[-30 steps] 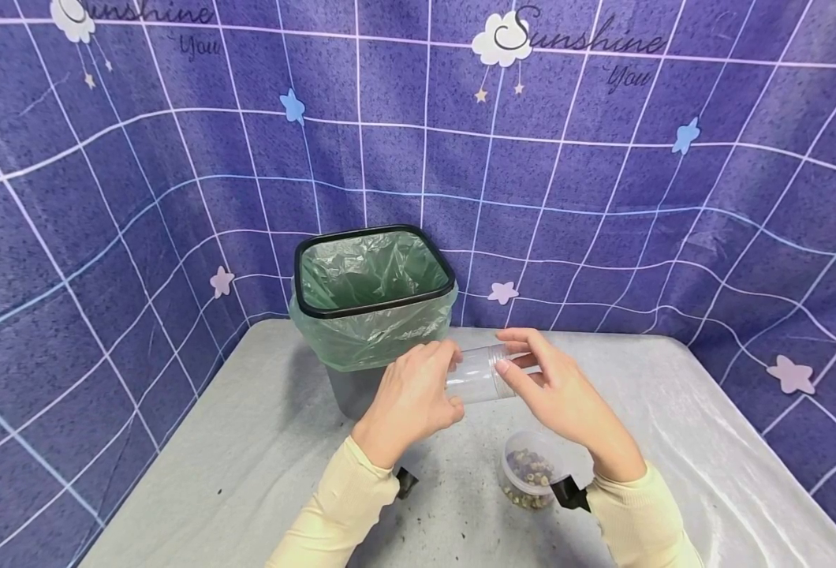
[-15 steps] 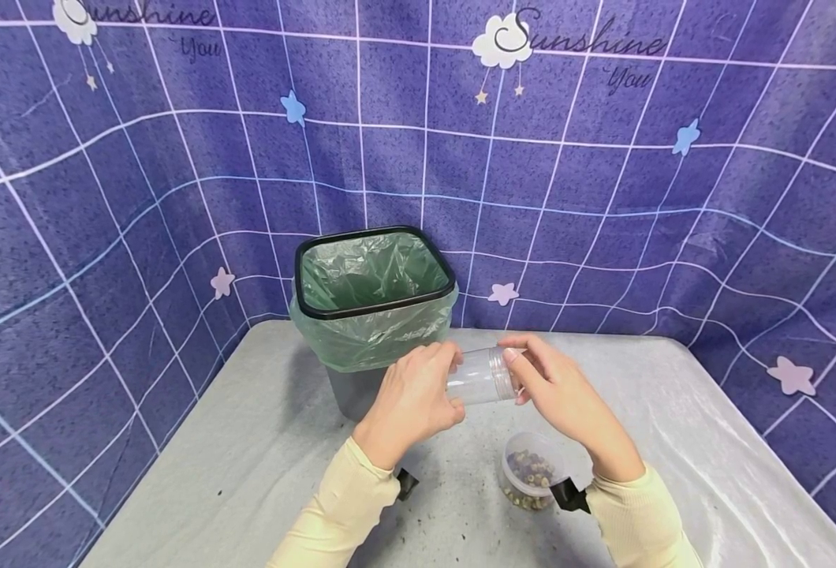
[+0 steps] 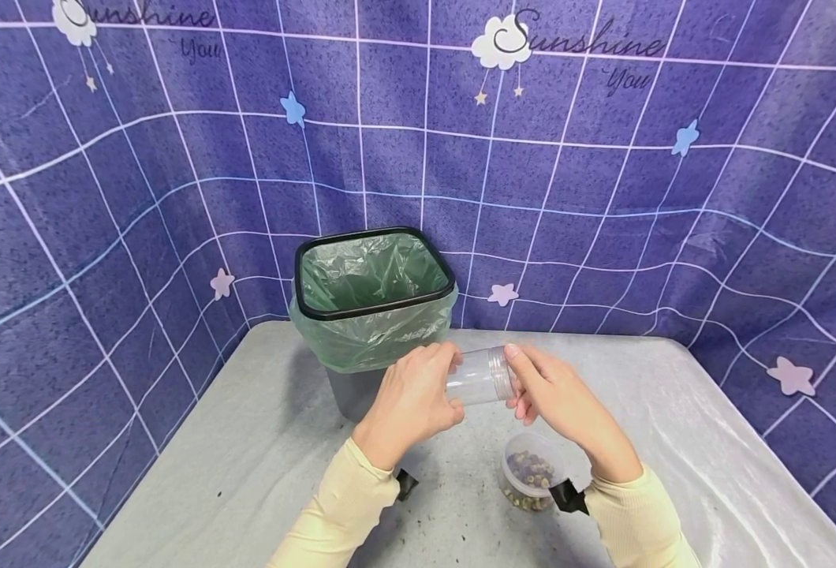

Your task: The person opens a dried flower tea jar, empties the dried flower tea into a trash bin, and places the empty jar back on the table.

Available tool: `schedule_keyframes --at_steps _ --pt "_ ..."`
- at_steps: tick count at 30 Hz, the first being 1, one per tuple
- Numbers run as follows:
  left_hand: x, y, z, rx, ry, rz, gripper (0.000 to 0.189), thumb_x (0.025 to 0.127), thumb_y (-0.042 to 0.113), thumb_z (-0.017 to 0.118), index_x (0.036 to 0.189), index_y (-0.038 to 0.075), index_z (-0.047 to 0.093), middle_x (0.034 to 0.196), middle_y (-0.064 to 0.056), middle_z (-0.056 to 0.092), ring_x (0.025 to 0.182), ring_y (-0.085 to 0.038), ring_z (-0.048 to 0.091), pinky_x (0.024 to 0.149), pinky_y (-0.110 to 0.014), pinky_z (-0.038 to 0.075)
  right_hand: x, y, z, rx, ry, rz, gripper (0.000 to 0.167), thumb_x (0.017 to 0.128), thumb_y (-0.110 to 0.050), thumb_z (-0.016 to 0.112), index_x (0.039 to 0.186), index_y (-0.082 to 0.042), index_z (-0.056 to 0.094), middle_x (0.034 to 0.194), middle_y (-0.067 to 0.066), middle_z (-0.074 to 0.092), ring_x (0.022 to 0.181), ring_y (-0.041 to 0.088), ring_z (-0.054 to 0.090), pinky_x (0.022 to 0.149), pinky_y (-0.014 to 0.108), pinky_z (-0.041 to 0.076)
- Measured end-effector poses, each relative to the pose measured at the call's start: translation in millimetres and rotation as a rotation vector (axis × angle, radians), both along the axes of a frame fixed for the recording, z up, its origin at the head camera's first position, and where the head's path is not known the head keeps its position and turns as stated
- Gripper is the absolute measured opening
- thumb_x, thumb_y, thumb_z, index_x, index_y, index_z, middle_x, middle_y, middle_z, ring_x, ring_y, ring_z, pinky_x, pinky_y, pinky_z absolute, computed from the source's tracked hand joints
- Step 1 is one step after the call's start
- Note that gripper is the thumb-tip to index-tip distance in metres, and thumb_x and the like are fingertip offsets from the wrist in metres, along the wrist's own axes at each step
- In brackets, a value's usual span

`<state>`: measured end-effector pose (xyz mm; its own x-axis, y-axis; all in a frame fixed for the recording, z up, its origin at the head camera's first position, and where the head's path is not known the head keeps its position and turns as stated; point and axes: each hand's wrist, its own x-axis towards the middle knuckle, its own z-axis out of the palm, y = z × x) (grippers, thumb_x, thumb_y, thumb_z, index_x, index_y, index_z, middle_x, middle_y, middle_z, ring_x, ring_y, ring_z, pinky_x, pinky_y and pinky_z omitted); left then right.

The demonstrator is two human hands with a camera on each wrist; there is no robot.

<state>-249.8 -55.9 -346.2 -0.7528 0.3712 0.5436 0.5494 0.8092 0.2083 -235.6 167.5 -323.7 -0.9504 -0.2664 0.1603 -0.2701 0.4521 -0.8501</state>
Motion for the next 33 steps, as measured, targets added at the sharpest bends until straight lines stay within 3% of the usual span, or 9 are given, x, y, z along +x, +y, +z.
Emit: schedule_keyframes --at_steps 8,25,29,33 --pt "0.3 -0.4 -0.5 0.003 -0.003 -0.001 0.052 0.058 0.018 0.085 0.107 0.015 0.065 0.087 0.006 0.064 0.078 -0.016 0.059 0.061 -0.036 0.05 -0.9 -1.2 -2.8 0.055 -0.006 -0.012 0.058 0.109 -0.055 0.035 0.1 -0.006 0.063 0.07 0.011 0.065 0.055 0.023 0.064 0.052 0.041 0.057" --pt "1.5 0.2 0.1 -0.004 0.0 0.007 0.05 0.059 0.018 0.083 0.105 0.016 0.064 0.086 0.007 0.062 0.078 -0.017 0.06 0.061 -0.037 0.051 0.1 -3.0 -0.5 0.132 0.029 -0.043 0.057 0.107 -0.057 0.04 0.091 -0.008 0.063 0.07 0.008 0.064 0.056 0.021 0.062 0.053 0.034 0.055" --pt "1.0 0.1 0.3 -0.004 -0.007 0.01 0.051 0.059 0.018 0.083 0.106 0.016 0.065 0.087 0.007 0.062 0.079 -0.017 0.06 0.062 -0.038 0.051 -0.5 -2.7 -0.5 0.143 0.047 -0.045 0.053 0.107 -0.055 0.042 0.094 -0.008 0.063 0.07 0.007 0.064 0.056 0.02 0.062 0.055 0.033 0.055" --pt "0.7 0.1 0.7 -0.002 -0.012 0.008 0.051 0.059 0.018 0.083 0.106 0.016 0.064 0.087 0.007 0.063 0.08 -0.017 0.06 0.062 -0.037 0.051 -0.2 -1.4 -0.2 0.166 0.075 -0.055 0.047 0.107 -0.053 0.045 0.107 -0.011 0.066 0.07 0.005 0.063 0.06 0.018 0.063 0.059 0.032 0.053"
